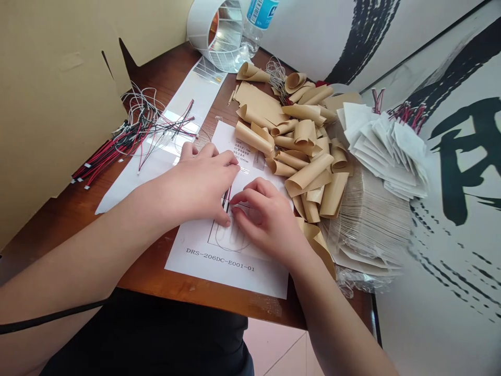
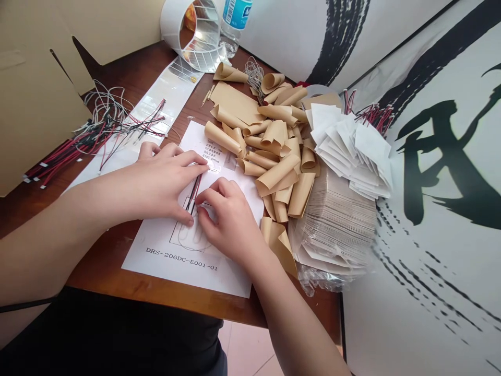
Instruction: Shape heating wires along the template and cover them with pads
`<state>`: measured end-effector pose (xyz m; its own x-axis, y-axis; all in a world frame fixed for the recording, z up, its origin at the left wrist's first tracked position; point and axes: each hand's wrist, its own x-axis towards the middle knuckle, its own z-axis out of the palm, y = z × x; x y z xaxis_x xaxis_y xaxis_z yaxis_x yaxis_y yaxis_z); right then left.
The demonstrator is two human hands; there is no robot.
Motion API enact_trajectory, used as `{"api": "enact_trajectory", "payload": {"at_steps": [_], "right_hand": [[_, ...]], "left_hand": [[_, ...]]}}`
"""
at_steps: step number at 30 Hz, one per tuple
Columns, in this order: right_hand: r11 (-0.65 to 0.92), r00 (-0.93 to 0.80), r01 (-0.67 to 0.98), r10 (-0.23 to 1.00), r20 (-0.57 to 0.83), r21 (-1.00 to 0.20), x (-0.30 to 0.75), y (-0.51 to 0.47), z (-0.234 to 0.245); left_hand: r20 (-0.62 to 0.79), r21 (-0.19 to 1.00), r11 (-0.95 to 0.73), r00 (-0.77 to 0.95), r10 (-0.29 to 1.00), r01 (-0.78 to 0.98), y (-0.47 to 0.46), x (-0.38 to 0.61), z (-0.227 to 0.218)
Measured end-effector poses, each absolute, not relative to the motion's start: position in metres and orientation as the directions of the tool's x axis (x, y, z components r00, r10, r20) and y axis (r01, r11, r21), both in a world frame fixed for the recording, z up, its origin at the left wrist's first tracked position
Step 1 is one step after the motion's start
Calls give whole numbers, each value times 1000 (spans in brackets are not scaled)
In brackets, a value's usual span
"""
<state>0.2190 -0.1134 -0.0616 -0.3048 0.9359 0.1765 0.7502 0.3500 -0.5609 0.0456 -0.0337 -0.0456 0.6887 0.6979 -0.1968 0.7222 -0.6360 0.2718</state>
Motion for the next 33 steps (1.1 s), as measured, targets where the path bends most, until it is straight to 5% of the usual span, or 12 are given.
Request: {"api": "enact_trajectory", "payload": {"at_steps": [33], "right_hand": [[395,-346,739,918,194,-546,225,-113,-58]], "left_hand": [[-215,247,-642,687,694,726,-34,46,-44]]}}
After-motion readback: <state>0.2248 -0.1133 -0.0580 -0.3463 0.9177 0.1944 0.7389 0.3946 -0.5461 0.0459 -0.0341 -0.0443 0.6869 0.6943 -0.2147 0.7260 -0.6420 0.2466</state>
